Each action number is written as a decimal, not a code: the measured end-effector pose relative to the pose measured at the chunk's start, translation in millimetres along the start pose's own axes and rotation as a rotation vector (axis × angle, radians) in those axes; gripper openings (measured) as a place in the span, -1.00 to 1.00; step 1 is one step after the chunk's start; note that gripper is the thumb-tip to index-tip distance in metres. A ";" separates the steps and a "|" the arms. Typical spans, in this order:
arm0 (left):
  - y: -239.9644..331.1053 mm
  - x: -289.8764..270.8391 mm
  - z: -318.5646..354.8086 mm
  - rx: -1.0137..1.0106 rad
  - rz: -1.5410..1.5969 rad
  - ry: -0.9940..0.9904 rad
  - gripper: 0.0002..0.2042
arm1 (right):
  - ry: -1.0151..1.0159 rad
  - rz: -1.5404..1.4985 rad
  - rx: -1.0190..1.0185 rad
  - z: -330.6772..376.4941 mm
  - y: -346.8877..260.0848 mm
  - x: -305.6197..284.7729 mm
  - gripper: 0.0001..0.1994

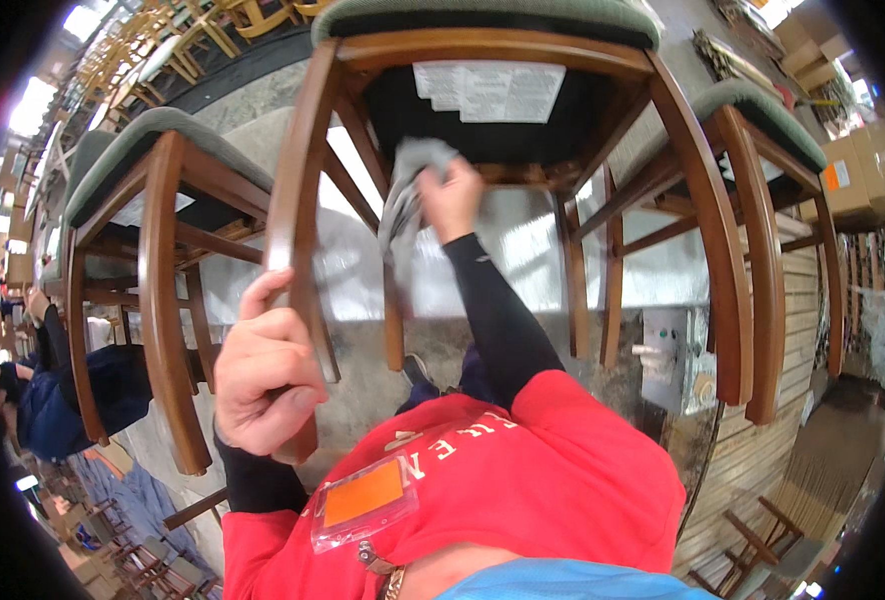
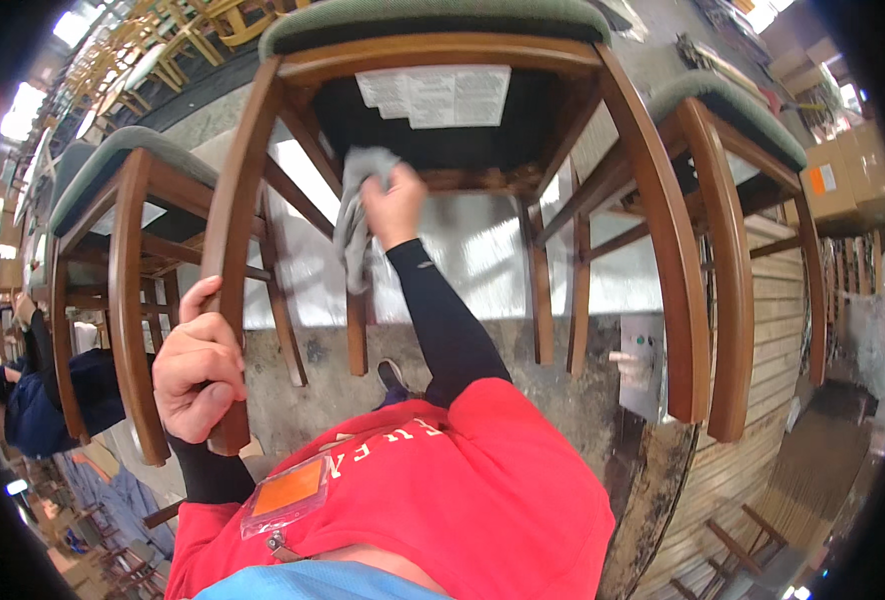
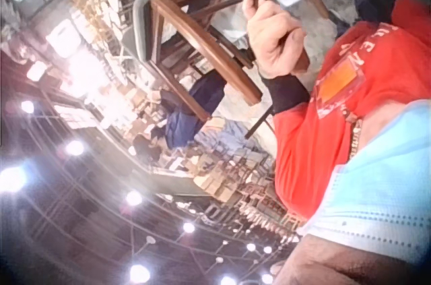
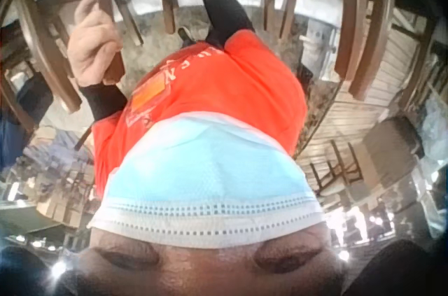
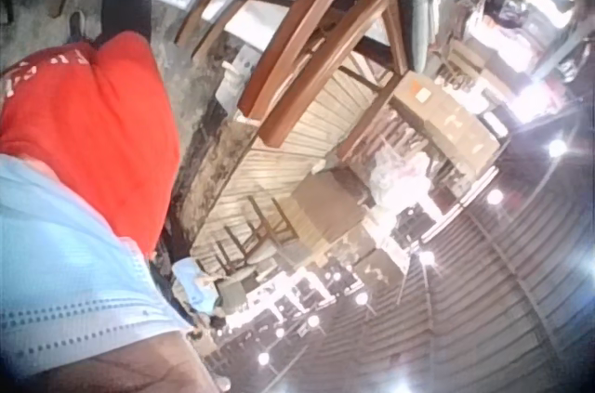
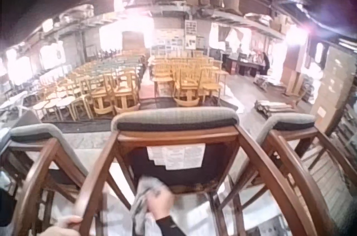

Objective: The person wipes the underside and legs of a wooden chair with a gray cloth. They repeatedly lift the chair, wipe its frame, and set it back down, continuing the same wiping motion across multiple cycles.

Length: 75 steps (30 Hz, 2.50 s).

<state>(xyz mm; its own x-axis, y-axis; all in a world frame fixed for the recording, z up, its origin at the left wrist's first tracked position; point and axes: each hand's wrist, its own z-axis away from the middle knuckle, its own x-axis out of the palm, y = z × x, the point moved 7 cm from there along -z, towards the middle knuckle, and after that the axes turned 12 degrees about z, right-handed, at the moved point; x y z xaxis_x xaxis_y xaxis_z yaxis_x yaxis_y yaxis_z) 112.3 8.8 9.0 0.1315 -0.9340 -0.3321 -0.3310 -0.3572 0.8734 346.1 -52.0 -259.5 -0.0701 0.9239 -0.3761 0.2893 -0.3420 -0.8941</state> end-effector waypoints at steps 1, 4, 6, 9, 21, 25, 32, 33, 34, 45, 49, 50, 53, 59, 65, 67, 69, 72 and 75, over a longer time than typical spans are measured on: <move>2.8 -4.3 5.9 -0.006 -0.011 0.004 -0.92 | 0.216 -0.103 -0.116 -19.4 -50.2 -37.8 -0.86; 5.7 -6.5 5.0 0.021 -0.004 -0.102 -0.88 | 0.775 0.139 -0.555 -85.7 -161.3 -139.1 -0.77; 8.8 -5.0 -0.3 0.069 0.001 -0.151 -0.90 | 0.785 0.593 -0.670 -122.5 -204.8 -132.1 -0.75; 9.0 -9.1 -0.1 0.066 0.011 -0.146 -0.90 | 0.163 0.833 -0.678 -141.0 -232.9 -46.3 -0.85; 15.1 -3.9 2.8 0.055 0.054 -0.035 -0.73 | 0.004 0.376 -0.718 -38.4 -121.9 -39.2 -0.70; 14.2 14.6 -9.9 0.068 0.095 -0.137 -0.77 | 0.110 0.654 -0.063 18.0 25.8 -89.3 -0.65; 13.5 5.3 14.3 0.096 0.054 -0.142 -0.74 | -0.492 0.572 -0.151 105.3 26.9 -83.1 -0.66; 15.8 3.2 14.0 0.096 0.031 -0.141 -0.74 | -0.400 0.427 -0.163 125.6 25.7 -101.8 -0.66; 10.1 7.3 11.9 0.075 0.075 -0.160 -0.73 | -0.315 0.419 -0.135 156.9 44.0 -130.8 -0.65; 108.0 84.3 65.0 0.369 0.138 -0.207 -0.89 | -0.005 0.579 0.884 467.7 234.4 -487.2 -0.71; 95.8 292.9 71.4 -0.208 0.541 -0.722 -0.67 | 0.281 -0.028 1.023 415.7 253.9 -568.1 -0.75; 77.0 339.9 63.5 -0.174 0.577 -0.692 -0.50 | 0.296 -0.049 0.951 388.8 251.5 -601.7 -0.74; 58.5 449.9 5.1 -0.577 1.500 -0.282 -0.36 | 0.216 -0.113 0.702 308.6 231.3 -651.5 -0.70; 49.5 515.6 -74.2 -0.561 1.633 -0.081 -0.42 | -0.107 -0.221 0.446 191.4 157.3 -698.0 -0.69; 61.8 553.7 -88.6 -0.469 1.628 -0.081 -0.59 | -0.158 -0.318 0.457 164.5 155.5 -763.4 -0.67; 68.7 581.1 -85.2 -0.440 1.661 -0.021 -0.61 | -0.179 -0.333 0.487 150.8 152.6 -787.7 -0.65; 79.8 615.7 -84.2 -0.433 1.588 0.016 -0.62 | -0.203 -0.261 0.465 128.8 143.3 -812.3 -0.66; 101.5 675.9 -91.9 -0.502 1.640 -0.070 -0.62 | -0.264 -0.194 0.439 89.3 121.5 -841.9 -0.67; 114.2 738.5 -100.2 -0.638 1.619 -0.147 -0.64 | -0.337 -0.117 0.393 41.1 99.9 -861.7 -0.67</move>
<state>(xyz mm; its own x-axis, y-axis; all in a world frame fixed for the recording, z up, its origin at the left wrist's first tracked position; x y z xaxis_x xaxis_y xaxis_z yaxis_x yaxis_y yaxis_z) 265.2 -721.3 -100.8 -0.0226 -0.3202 0.9471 0.3617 0.8805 0.3064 396.2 -889.3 -34.8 -0.4019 0.8756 -0.2680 -0.1137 -0.3381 -0.9342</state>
